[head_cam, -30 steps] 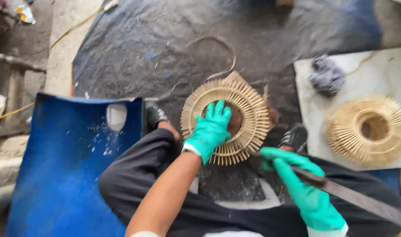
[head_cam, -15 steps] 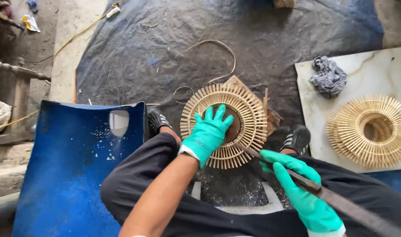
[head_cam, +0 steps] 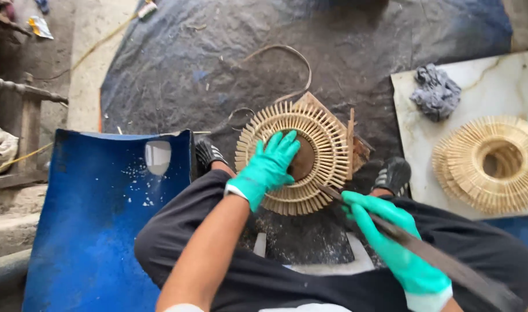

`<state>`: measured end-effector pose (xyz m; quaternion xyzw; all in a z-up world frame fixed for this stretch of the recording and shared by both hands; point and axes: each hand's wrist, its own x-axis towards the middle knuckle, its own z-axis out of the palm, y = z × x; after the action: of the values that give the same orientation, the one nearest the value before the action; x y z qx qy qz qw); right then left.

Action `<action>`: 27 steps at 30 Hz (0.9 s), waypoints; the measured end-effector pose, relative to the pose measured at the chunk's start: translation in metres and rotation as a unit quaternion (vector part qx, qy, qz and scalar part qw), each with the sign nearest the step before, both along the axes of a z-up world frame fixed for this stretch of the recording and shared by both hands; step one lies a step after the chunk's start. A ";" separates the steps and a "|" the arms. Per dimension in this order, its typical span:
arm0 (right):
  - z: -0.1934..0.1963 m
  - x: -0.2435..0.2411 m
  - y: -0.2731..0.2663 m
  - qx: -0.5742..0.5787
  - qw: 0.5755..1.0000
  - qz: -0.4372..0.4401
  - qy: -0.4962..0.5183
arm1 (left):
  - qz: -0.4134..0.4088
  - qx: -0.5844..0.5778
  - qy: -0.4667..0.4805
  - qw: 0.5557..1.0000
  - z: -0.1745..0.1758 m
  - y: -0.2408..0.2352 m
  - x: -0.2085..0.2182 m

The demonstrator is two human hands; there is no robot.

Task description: Manufacturing and shaping circular bamboo furniture components using a metal file, hammer, and pliers.

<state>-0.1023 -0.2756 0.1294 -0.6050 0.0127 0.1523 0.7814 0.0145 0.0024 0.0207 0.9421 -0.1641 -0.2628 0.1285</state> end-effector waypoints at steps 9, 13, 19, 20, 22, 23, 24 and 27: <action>0.010 0.014 0.003 -0.194 0.980 0.016 -0.028 | 0.133 0.045 0.059 0.988 0.027 -0.031 -0.007; -0.002 0.012 0.006 -0.088 0.995 0.005 0.054 | 0.102 0.017 0.054 0.993 0.022 -0.007 -0.005; -0.023 0.006 0.000 0.046 0.996 -0.027 0.067 | -0.035 0.107 -0.028 0.993 0.010 -0.009 0.004; -0.019 0.007 0.000 -0.027 0.999 -0.006 0.025 | 0.033 0.088 0.038 0.995 0.036 -0.020 0.005; -0.021 0.006 -0.005 -0.101 0.995 0.009 -0.020 | 0.096 0.069 0.098 0.988 0.054 -0.030 0.006; -0.029 0.005 -0.008 0.078 0.994 -0.021 0.075 | 0.119 0.035 0.085 0.989 0.047 -0.029 0.006; -0.035 0.002 -0.012 0.253 0.952 -0.049 0.167 | 0.142 0.000 0.074 0.987 0.038 -0.028 0.004; -0.039 -0.007 -0.014 0.129 0.991 0.001 0.036 | 0.047 -0.011 0.038 0.998 0.029 -0.009 0.010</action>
<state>-0.1093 -0.2894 0.0906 -0.4935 0.0203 0.1747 0.8518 0.0244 -0.0064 0.0497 0.9367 -0.1174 -0.2899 0.1574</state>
